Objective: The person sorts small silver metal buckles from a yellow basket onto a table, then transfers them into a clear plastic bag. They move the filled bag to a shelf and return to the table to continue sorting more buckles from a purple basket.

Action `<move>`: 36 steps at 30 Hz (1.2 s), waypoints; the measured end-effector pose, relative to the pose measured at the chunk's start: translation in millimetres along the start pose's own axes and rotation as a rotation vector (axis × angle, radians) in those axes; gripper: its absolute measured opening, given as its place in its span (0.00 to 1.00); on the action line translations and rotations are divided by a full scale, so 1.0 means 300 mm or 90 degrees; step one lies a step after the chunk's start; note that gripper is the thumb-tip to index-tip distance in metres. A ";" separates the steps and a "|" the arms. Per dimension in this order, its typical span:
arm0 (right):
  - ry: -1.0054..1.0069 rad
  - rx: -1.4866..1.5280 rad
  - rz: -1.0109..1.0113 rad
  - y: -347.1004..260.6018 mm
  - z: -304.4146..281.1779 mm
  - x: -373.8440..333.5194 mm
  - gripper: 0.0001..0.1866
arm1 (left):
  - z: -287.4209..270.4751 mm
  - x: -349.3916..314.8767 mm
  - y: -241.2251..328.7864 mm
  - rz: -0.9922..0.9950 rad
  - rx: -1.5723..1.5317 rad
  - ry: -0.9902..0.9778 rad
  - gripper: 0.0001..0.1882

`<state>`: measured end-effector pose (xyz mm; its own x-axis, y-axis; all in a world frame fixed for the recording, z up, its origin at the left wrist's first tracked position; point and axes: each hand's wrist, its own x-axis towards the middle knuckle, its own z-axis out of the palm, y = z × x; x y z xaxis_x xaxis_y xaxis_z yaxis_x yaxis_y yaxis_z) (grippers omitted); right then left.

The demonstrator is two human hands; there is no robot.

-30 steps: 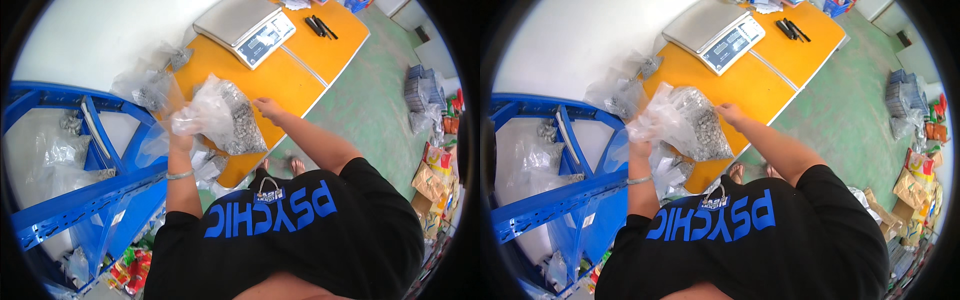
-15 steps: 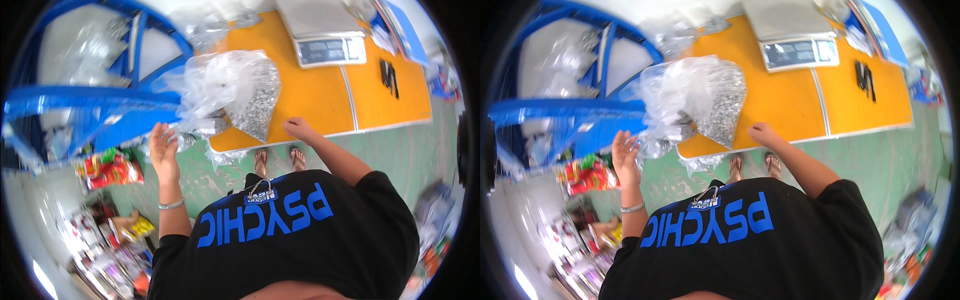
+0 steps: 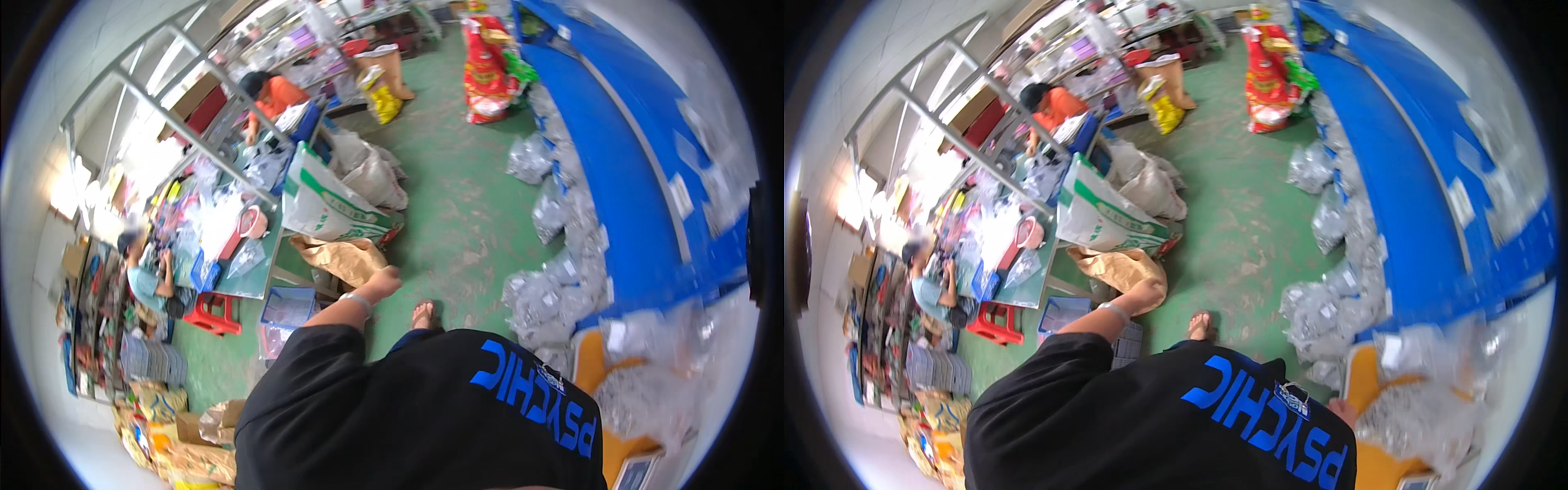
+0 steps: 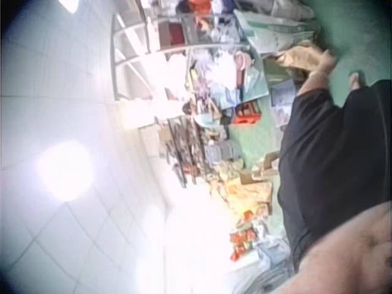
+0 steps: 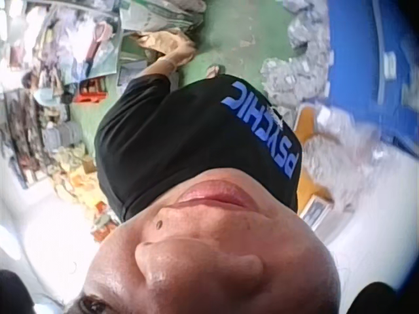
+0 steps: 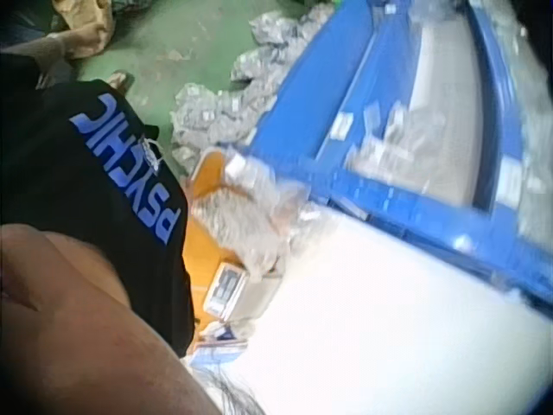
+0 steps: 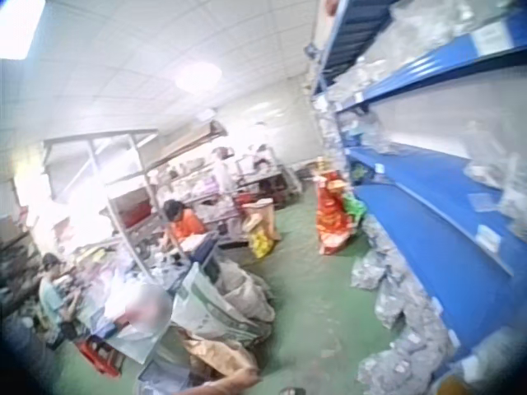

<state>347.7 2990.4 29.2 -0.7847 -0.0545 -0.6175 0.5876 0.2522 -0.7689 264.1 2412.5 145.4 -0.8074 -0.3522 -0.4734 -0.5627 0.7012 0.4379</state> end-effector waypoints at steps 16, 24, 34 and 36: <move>-0.111 -0.292 0.216 -0.724 0.421 1.394 0.11 | -0.344 0.654 -0.902 -0.557 -0.620 -0.119 0.02; -0.064 -0.257 0.370 -1.368 0.565 2.086 0.08 | -0.626 1.475 -0.436 -0.327 -0.754 0.086 0.16; -0.257 -0.341 -0.227 -3.182 1.696 3.187 0.10 | -1.174 2.021 -0.159 -0.316 -0.712 0.301 0.17; -0.261 -0.299 -0.285 -3.436 2.052 3.139 0.09 | -1.256 2.215 -0.180 -0.322 -0.661 0.275 0.18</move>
<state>-875.4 2084.3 138.2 -0.7378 -0.5796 -0.3461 0.0135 0.4999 -0.8660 -308.9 1907.0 95.3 -0.3392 -0.7549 -0.5613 -0.5445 -0.3290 0.7715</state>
